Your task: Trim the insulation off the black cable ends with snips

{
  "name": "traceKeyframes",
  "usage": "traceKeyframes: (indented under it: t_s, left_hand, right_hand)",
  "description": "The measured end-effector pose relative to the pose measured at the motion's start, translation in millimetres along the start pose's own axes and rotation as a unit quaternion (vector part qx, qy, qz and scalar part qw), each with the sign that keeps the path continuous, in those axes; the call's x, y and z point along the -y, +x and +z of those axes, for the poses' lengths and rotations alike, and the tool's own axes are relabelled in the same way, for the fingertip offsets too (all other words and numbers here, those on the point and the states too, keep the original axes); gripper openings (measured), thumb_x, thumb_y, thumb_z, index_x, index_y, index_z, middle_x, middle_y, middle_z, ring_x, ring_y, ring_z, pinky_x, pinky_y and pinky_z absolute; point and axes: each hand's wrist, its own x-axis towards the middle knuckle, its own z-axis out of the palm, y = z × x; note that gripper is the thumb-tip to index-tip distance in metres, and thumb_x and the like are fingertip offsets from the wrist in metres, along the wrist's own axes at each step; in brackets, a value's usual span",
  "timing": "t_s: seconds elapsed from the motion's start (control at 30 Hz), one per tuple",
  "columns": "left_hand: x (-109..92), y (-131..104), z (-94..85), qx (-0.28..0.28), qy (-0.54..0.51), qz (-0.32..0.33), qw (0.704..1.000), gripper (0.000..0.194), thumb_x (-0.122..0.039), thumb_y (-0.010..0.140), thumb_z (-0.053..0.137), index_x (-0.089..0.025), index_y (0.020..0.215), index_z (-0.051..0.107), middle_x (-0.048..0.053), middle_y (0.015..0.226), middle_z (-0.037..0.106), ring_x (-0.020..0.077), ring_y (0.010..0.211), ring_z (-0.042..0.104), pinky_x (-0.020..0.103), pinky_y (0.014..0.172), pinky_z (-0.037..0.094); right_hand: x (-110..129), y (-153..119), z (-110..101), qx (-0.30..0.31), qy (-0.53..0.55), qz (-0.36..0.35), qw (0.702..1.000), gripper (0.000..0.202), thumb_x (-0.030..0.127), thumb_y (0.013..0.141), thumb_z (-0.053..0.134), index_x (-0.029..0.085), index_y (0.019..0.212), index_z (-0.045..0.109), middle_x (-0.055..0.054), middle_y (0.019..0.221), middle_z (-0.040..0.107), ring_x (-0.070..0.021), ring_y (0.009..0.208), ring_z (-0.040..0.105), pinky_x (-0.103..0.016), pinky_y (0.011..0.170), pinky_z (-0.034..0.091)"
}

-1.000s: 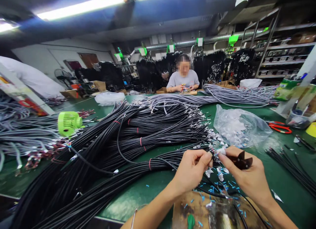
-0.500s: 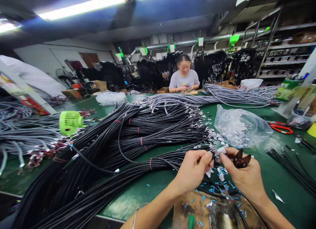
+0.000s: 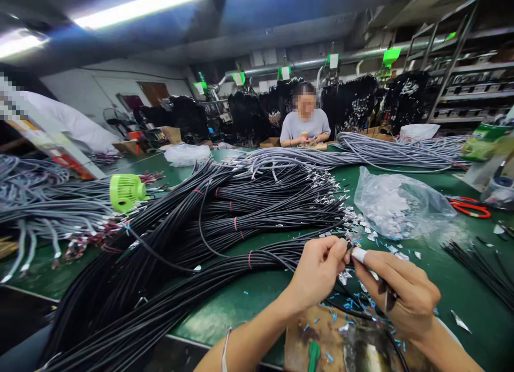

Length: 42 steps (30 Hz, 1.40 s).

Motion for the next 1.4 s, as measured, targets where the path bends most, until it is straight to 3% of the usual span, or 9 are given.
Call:
traceKeyframes:
  t_s: [0.07, 0.17, 0.23, 0.4, 0.6, 0.83, 1.03, 1.2, 1.4]
  left_hand:
    - [-1.0, 0.1, 0.1, -0.003, -0.013, 0.008, 1.000, 0.045, -0.051, 0.086, 0.046, -0.017, 0.058, 0.041, -0.009, 0.045, 0.028, 0.0043, 0.039, 0.021, 0.020, 0.040, 0.015]
    - [-2.3, -0.2, 0.1, -0.005, -0.021, 0.009, 1.000, 0.043, -0.051, 0.085, 0.047, -0.016, 0.061, 0.045, -0.009, 0.045, 0.030, 0.0043, 0.039, 0.022, 0.020, 0.040, 0.015]
    - [-3.0, -0.5, -0.1, -0.003, -0.020, 0.008, 1.000, 0.042, -0.051, 0.086, 0.047, -0.016, 0.062, 0.046, -0.009, 0.046, 0.031, 0.0044, 0.039, 0.023, 0.020, 0.040, 0.016]
    - [-2.1, -1.2, 0.9, 0.000, -0.004, 0.021, 1.000, 0.042, -0.048, 0.087, 0.047, -0.015, 0.060, 0.046, -0.008, 0.047, 0.032, 0.0050, 0.041, 0.024, 0.020, 0.041, 0.018]
    - [5.9, -3.4, 7.2, -0.062, 0.030, 0.073, 0.995, 0.028, -0.035, 0.085, 0.055, -0.012, 0.069, 0.054, -0.002, 0.058, 0.048, 0.0076, 0.052, 0.041, 0.019, 0.049, 0.032]
    - [9.0, -6.6, 9.7, -0.101, 0.073, 0.120, 0.985, 0.016, -0.025, 0.083, 0.059, -0.012, 0.073, 0.060, 0.001, 0.066, 0.058, 0.0107, 0.061, 0.051, 0.020, 0.057, 0.039]
    - [5.9, -6.7, 8.7, -0.091, 0.108, 0.132, 0.981, 0.014, -0.022, 0.082, 0.060, -0.012, 0.071, 0.062, 0.002, 0.066, 0.060, 0.0113, 0.061, 0.052, 0.020, 0.056, 0.039]
    - [7.1, -7.8, 8.4, -0.096, 0.109, 0.134, 0.980, 0.016, -0.025, 0.082, 0.060, -0.012, 0.072, 0.062, 0.002, 0.065, 0.059, 0.0113, 0.059, 0.050, 0.021, 0.054, 0.038]
    - [5.6, -6.9, 7.8, -0.095, 0.109, 0.138, 0.980, 0.017, -0.025, 0.081, 0.060, -0.012, 0.070, 0.062, 0.001, 0.063, 0.057, 0.0107, 0.057, 0.047, 0.021, 0.052, 0.035]
  right_hand:
    - [3.1, 5.7, 0.3, 0.001, 0.038, 0.091, 0.995, 0.021, 0.008, 0.073, 0.068, 0.022, 0.088, 0.065, 0.001, 0.068, 0.067, -0.0106, 0.051, 0.059, -0.021, 0.048, 0.049]
    - [7.3, 13.6, -0.7, -0.031, 0.073, 0.257, 0.963, 0.010, 0.014, 0.076, 0.066, 0.022, 0.082, 0.065, 0.004, 0.059, 0.060, -0.0081, 0.043, 0.050, -0.019, 0.040, 0.042]
    - [7.3, 15.9, -1.7, -0.017, 0.095, 0.296, 0.950, 0.007, 0.018, 0.077, 0.064, 0.022, 0.083, 0.065, 0.005, 0.057, 0.058, -0.0085, 0.043, 0.049, -0.019, 0.039, 0.041]
    - [5.8, 16.4, -2.7, 0.058, 0.129, 0.287, 0.947, 0.011, 0.021, 0.079, 0.063, 0.021, 0.068, 0.062, 0.004, 0.055, 0.052, -0.0089, 0.045, 0.044, -0.021, 0.040, 0.037]
    - [10.8, 18.3, -2.4, 0.038, 0.144, 0.253, 0.956, 0.011, 0.013, 0.077, 0.063, 0.021, 0.070, 0.062, 0.003, 0.064, 0.057, -0.0092, 0.054, 0.049, -0.020, 0.048, 0.039]
    - [12.9, 17.4, -3.3, 0.017, 0.137, 0.266, 0.954, 0.009, 0.014, 0.077, 0.064, 0.023, 0.078, 0.063, 0.004, 0.066, 0.058, -0.0079, 0.050, 0.048, -0.019, 0.043, 0.037]
    - [11.4, 20.1, -7.3, 0.006, 0.138, 0.245, 0.960, 0.013, 0.010, 0.078, 0.061, 0.023, 0.077, 0.063, 0.004, 0.065, 0.058, -0.0082, 0.053, 0.050, -0.018, 0.046, 0.039]
    - [9.4, 17.3, -10.0, 0.031, 0.156, 0.242, 0.957, 0.013, 0.012, 0.078, 0.062, 0.023, 0.084, 0.063, 0.006, 0.060, 0.054, -0.0062, 0.041, 0.040, -0.019, 0.038, 0.034]
    - [14.4, 19.5, -10.4, 0.018, 0.134, 0.230, 0.964, 0.013, 0.009, 0.075, 0.062, 0.021, 0.076, 0.063, 0.004, 0.064, 0.057, -0.0077, 0.048, 0.048, -0.019, 0.042, 0.036]
